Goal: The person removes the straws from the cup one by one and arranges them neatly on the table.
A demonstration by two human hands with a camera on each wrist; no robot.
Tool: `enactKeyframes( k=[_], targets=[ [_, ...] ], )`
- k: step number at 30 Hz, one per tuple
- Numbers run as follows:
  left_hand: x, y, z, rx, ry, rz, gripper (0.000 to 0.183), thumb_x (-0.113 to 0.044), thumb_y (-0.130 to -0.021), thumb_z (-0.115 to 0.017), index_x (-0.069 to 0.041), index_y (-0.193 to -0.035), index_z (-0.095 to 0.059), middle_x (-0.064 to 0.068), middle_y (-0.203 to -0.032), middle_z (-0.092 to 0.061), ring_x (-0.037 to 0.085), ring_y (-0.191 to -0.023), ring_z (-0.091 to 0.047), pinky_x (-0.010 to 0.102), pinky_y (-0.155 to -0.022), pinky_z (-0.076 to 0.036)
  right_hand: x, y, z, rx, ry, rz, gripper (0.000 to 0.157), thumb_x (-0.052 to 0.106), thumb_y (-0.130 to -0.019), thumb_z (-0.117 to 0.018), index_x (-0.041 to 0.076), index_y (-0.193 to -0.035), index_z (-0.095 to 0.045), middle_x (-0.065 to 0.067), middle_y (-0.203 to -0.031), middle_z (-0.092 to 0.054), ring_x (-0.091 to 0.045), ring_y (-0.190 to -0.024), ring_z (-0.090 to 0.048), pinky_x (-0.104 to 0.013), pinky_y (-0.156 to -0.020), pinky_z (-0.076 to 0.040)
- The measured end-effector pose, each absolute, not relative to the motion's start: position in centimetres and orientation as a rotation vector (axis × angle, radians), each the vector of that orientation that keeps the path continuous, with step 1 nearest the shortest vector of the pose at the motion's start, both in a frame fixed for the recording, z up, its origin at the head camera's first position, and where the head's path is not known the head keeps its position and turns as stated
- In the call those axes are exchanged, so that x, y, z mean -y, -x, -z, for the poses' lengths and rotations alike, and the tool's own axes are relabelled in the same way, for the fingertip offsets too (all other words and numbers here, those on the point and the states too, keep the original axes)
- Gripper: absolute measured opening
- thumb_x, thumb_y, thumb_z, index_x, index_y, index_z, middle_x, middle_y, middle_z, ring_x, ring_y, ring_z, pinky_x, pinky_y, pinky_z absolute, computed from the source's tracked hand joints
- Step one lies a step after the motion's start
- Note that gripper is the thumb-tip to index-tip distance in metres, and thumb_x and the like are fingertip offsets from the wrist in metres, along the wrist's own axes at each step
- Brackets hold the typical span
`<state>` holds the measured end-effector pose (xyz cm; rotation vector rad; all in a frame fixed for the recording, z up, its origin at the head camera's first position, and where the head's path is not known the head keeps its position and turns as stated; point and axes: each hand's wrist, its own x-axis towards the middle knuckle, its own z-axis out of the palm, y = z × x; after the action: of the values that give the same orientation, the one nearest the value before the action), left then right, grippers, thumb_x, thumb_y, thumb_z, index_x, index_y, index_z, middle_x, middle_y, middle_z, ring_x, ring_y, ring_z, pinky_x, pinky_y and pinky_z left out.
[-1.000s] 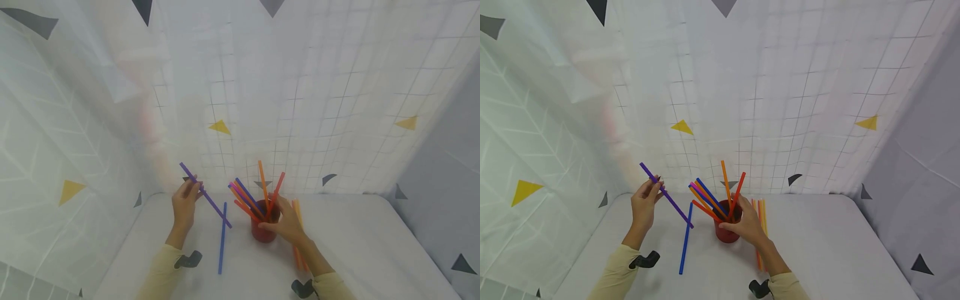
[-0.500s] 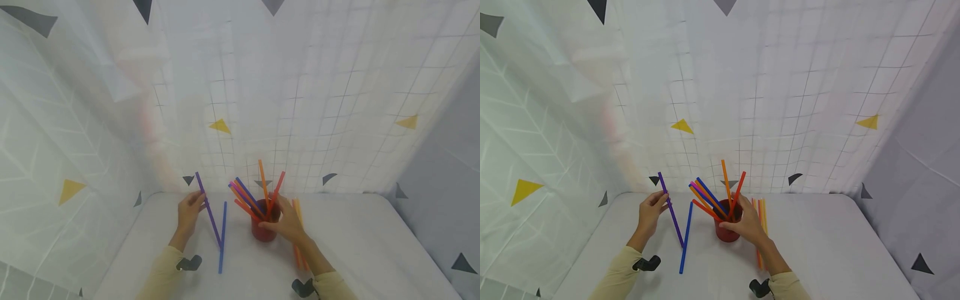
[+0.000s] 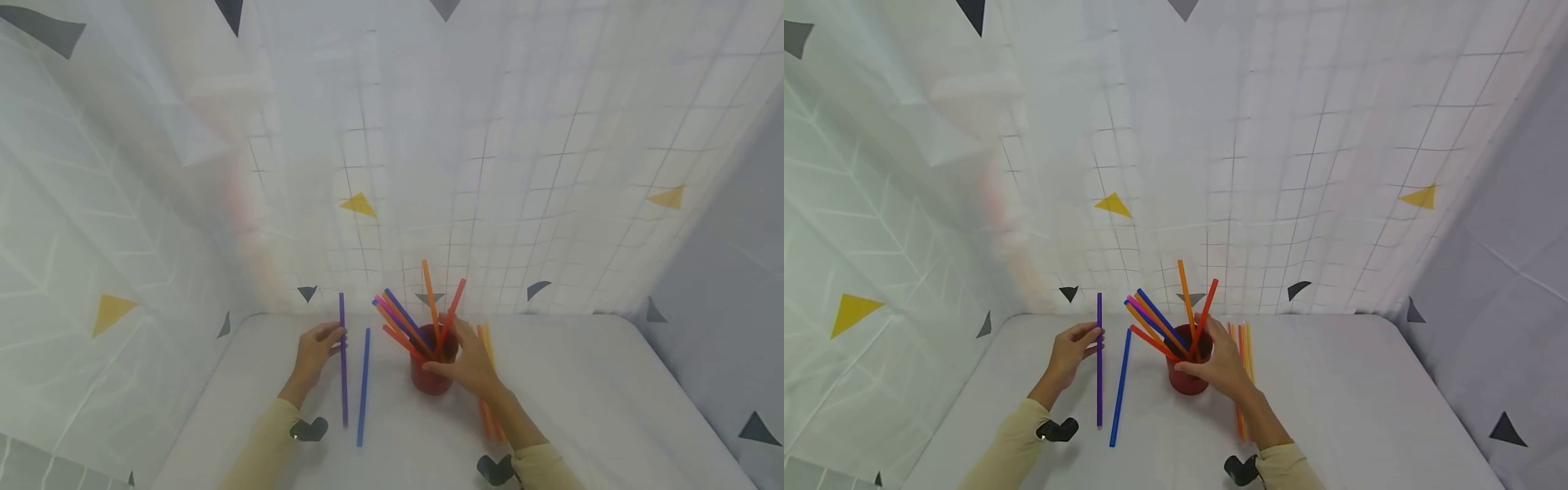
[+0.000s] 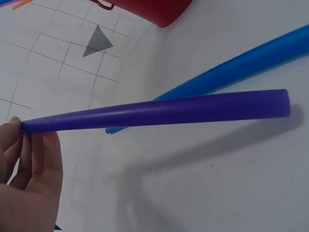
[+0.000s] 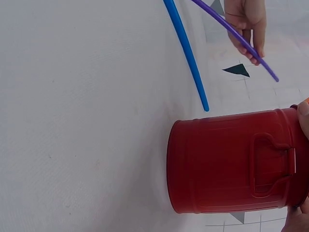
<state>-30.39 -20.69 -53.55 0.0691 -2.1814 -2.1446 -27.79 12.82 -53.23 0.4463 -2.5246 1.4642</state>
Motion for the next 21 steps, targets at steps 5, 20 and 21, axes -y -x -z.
enactKeyframes(
  k=[5,20,21],
  targets=[
    [20.7,30.5,54.8,2.236,-0.047,2.171,0.033,-0.014,-0.093,-0.066,0.004,-0.12,-0.062,0.025,-0.116,-0.063,0.035,-0.108,-0.063,0.035,-0.085,-0.056,-12.9,27.9,53.3,2.531,-0.463,-1.458,0.101,0.05,-0.063,-0.089,0.028,-0.148,-0.039,0.012,-0.14,-0.047,-0.014,-0.131,-0.04,-0.055,-0.104,-0.041],
    [20.3,30.2,57.5,2.423,-0.122,2.082,0.032,-0.02,-0.094,-0.066,0.0,-0.119,-0.063,0.014,-0.108,-0.068,0.026,-0.097,-0.067,0.035,-0.08,-0.058,-12.7,27.6,52.6,2.529,-0.452,-1.494,0.096,0.041,-0.066,-0.09,0.04,-0.146,-0.036,0.008,-0.14,-0.048,-0.015,-0.13,-0.041,-0.056,-0.103,-0.041],
    [20.3,30.3,57.8,2.417,-0.118,2.088,0.033,-0.02,-0.094,-0.066,0.001,-0.118,-0.063,0.015,-0.107,-0.068,0.026,-0.096,-0.068,0.035,-0.08,-0.058,-12.7,27.6,52.7,2.528,-0.452,-1.492,0.096,0.041,-0.066,-0.09,0.039,-0.146,-0.037,0.007,-0.14,-0.048,-0.016,-0.13,-0.041,-0.056,-0.103,-0.041]
  ],
)
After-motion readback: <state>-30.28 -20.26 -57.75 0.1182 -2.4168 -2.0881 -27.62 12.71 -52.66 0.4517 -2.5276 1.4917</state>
